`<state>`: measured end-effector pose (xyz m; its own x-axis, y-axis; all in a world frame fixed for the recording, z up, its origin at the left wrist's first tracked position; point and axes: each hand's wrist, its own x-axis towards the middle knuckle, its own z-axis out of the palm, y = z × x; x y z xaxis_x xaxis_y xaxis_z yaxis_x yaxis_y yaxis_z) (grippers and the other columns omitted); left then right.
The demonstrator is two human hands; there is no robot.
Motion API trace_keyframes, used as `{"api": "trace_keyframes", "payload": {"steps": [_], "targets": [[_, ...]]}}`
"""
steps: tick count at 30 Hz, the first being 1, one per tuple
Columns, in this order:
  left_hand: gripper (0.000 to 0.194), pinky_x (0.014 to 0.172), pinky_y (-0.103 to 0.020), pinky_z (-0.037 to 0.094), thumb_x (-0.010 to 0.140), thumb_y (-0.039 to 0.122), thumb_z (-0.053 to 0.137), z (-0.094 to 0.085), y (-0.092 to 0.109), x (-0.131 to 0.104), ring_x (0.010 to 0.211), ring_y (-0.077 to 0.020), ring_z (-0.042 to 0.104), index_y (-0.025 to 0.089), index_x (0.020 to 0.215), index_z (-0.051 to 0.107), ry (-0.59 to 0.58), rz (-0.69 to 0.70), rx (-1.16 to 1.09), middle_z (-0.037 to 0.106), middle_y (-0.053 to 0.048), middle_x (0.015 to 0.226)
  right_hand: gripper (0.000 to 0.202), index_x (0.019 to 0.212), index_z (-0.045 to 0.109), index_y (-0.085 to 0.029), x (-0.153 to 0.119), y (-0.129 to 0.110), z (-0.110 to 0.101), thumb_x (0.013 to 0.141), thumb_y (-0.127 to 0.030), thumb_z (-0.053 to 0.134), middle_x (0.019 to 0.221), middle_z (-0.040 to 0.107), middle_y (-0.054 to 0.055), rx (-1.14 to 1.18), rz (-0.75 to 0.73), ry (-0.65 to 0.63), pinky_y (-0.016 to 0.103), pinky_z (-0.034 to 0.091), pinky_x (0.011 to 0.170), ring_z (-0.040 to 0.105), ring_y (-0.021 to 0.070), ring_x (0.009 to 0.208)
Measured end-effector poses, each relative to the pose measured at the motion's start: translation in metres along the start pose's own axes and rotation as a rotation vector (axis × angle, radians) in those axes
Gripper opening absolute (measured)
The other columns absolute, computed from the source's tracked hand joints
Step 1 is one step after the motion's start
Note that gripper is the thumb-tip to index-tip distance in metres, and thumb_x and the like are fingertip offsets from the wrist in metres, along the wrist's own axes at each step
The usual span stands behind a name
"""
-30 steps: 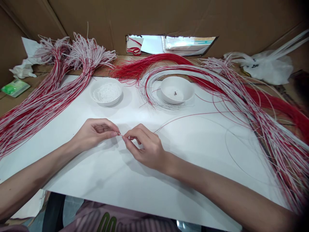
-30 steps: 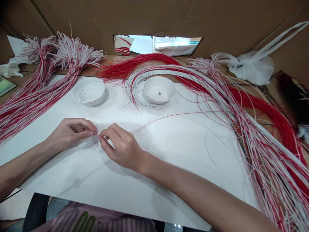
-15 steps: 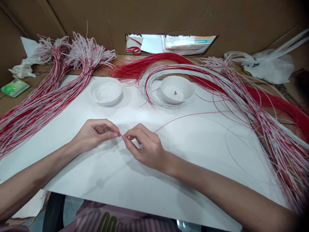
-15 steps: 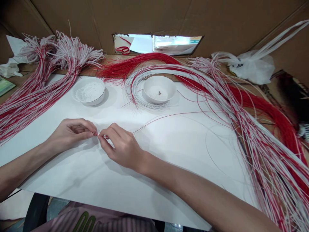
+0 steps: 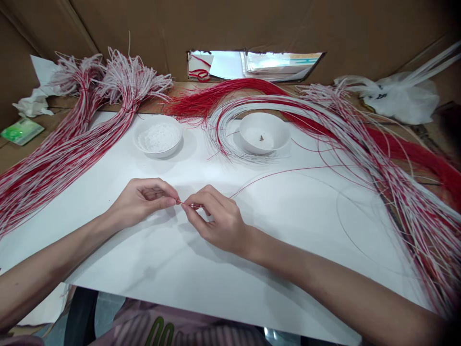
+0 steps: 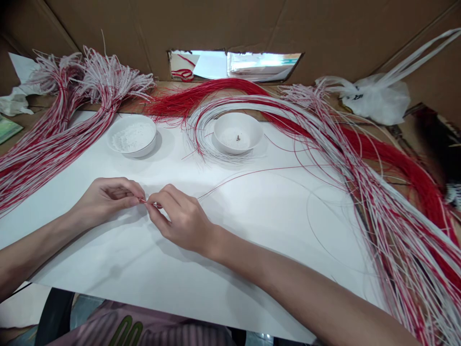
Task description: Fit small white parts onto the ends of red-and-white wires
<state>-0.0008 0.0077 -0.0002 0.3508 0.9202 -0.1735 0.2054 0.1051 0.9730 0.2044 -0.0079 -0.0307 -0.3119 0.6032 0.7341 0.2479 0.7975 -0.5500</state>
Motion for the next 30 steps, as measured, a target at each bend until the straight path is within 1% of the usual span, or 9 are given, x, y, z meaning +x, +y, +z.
{"api": "trace_keyframes", "payload": {"steps": [9,15,18,22,26,30], "targets": [[0.011,0.063,-0.023,0.052,0.076,0.027,0.076,0.001,0.000,0.000,0.070,-0.0143,0.066,0.017,0.078,0.073,0.014,0.061,0.048,0.073,-0.004,0.077,0.011,0.090,0.055,-0.019,0.000,0.000,0.000,0.088,-0.008,0.057,0.075,0.062,-0.001,-0.011,0.014,-0.012,0.020,0.047,0.057,0.058,0.0093,0.069],[0.010,0.063,-0.025,0.051,0.077,0.027,0.075,0.004,0.002,-0.002,0.071,-0.0152,0.065,0.017,0.078,0.073,0.024,0.144,0.125,0.073,-0.005,0.078,0.008,0.090,0.055,-0.019,-0.001,0.001,0.000,0.090,-0.010,0.055,0.076,0.062,0.001,-0.016,0.031,-0.039,0.022,0.048,0.059,0.057,0.0101,0.069],[0.008,0.065,-0.026,0.050,0.078,0.025,0.075,0.008,0.006,-0.003,0.072,-0.0152,0.065,0.017,0.078,0.072,0.052,0.195,0.165,0.073,-0.005,0.078,0.008,0.090,0.056,-0.018,-0.001,0.001,0.000,0.090,-0.010,0.055,0.078,0.063,0.001,-0.014,0.043,-0.057,0.022,0.048,0.059,0.057,0.0105,0.069],[0.009,0.067,-0.026,0.050,0.078,0.025,0.074,0.009,0.007,-0.003,0.073,-0.0155,0.066,0.017,0.080,0.072,0.107,0.215,0.220,0.073,-0.004,0.079,0.008,0.091,0.056,-0.018,-0.002,0.002,0.000,0.090,-0.010,0.055,0.079,0.063,0.002,-0.005,0.070,-0.040,0.022,0.046,0.057,0.058,0.0105,0.071],[0.009,0.071,-0.027,0.051,0.084,0.026,0.068,0.005,0.001,-0.002,0.077,-0.0162,0.067,0.018,0.084,0.072,0.062,0.253,0.289,0.074,-0.004,0.083,0.007,0.092,0.057,-0.018,-0.002,0.002,0.000,0.091,-0.011,0.054,0.080,0.062,0.002,-0.014,0.101,-0.030,0.021,0.045,0.054,0.057,0.0095,0.070],[0.008,0.072,-0.027,0.051,0.087,0.023,0.065,0.002,-0.003,-0.001,0.078,-0.0156,0.067,0.019,0.089,0.071,0.047,0.342,0.385,0.073,-0.004,0.086,0.007,0.091,0.058,-0.017,-0.002,0.002,0.000,0.093,-0.013,0.053,0.081,0.063,0.003,-0.022,0.124,-0.063,0.021,0.043,0.051,0.057,0.0098,0.070]]}}
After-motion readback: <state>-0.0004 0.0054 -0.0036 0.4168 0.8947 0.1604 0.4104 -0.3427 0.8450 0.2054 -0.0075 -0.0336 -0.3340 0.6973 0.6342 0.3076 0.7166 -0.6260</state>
